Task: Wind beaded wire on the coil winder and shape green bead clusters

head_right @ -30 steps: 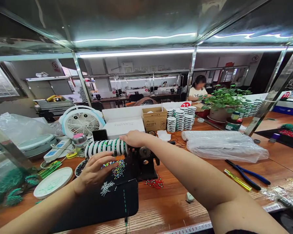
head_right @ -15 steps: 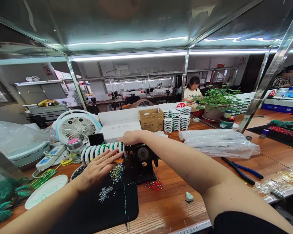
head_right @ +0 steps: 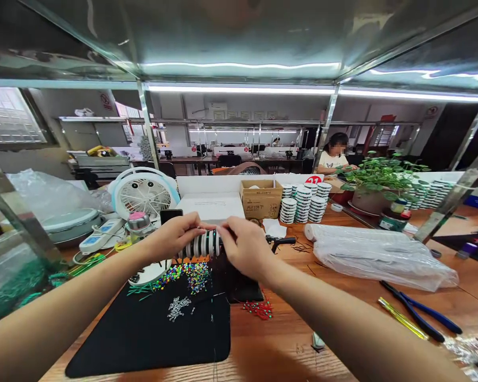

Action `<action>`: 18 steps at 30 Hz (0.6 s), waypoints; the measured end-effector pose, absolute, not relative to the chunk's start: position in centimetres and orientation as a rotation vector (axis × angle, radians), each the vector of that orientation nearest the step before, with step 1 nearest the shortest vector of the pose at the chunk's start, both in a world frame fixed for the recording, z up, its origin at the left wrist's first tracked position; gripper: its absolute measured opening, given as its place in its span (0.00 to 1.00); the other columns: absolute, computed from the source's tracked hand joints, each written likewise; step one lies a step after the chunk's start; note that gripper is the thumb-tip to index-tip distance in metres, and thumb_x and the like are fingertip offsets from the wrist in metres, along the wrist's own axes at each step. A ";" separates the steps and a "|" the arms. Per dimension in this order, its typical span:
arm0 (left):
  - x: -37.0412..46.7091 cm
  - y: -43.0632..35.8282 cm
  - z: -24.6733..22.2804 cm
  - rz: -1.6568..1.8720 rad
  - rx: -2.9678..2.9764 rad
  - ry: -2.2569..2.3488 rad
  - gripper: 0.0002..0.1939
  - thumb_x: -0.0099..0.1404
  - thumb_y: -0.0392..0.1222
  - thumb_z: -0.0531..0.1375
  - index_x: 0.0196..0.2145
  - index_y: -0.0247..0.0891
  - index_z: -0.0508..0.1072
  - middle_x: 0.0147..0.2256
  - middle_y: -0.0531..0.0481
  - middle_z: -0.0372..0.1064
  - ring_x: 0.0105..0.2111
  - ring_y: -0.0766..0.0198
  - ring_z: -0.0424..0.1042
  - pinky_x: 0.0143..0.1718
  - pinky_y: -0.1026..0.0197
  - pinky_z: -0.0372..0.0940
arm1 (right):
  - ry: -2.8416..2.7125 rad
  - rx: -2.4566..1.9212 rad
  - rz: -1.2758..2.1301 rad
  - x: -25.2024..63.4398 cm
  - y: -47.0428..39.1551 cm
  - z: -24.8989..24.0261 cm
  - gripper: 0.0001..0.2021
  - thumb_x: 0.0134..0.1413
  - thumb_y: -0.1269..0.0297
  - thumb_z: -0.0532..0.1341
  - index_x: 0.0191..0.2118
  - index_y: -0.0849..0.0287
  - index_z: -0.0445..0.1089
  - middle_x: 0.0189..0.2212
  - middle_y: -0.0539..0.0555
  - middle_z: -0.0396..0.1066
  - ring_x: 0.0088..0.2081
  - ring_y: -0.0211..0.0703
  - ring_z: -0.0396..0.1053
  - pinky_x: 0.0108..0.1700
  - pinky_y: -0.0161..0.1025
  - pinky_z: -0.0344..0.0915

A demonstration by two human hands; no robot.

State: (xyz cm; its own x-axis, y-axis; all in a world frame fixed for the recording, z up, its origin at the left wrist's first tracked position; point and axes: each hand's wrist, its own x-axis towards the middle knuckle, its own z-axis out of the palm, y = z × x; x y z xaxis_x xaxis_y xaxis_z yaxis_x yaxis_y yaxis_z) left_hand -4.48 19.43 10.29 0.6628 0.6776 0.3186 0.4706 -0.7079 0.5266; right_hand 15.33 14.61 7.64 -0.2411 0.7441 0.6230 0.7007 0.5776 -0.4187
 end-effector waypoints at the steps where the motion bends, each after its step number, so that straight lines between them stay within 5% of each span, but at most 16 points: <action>1: -4.4 19.8 10.5 0.687 2.437 0.912 0.09 0.66 0.41 0.50 0.27 0.41 0.56 0.38 0.48 0.74 0.43 0.59 0.70 0.33 0.60 0.62 | -2.041 -1.155 0.087 15.1 13.6 6.7 0.12 0.61 0.62 0.50 0.31 0.58 0.66 0.27 0.52 0.69 0.29 0.39 0.64 0.33 0.35 0.57; 6: -4.3 22.2 10.8 0.600 2.343 0.972 0.12 0.62 0.49 0.55 0.27 0.39 0.61 0.29 0.51 0.69 0.34 0.60 0.68 0.29 0.63 0.57 | -2.229 -1.053 0.060 13.8 11.5 3.1 0.11 0.60 0.65 0.51 0.32 0.59 0.69 0.28 0.53 0.68 0.32 0.40 0.64 0.34 0.35 0.58; 13: -4.2 24.9 10.8 0.445 2.183 0.953 0.13 0.55 0.50 0.59 0.25 0.38 0.63 0.23 0.56 0.61 0.24 0.66 0.59 0.26 0.64 0.53 | -2.155 -0.971 -0.434 12.8 13.4 4.3 0.12 0.60 0.67 0.52 0.43 0.60 0.70 0.32 0.57 0.64 0.37 0.45 0.58 0.39 0.40 0.58; 18: -4.4 25.8 10.3 0.343 2.047 0.931 0.14 0.54 0.51 0.59 0.25 0.39 0.62 0.21 0.58 0.57 0.21 0.68 0.54 0.24 0.64 0.50 | -2.259 -0.974 -0.584 11.7 14.9 5.6 0.11 0.60 0.67 0.51 0.35 0.60 0.71 0.32 0.56 0.64 0.37 0.46 0.57 0.41 0.42 0.57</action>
State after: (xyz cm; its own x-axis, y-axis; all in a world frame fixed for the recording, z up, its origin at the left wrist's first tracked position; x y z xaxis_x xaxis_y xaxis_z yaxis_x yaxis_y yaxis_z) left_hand -4.36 25.82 10.29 0.6866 0.7216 -0.0884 0.4917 -0.3714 0.7876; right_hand 11.68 14.91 5.64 -0.5478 0.4928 0.6761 0.7587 0.6332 0.1532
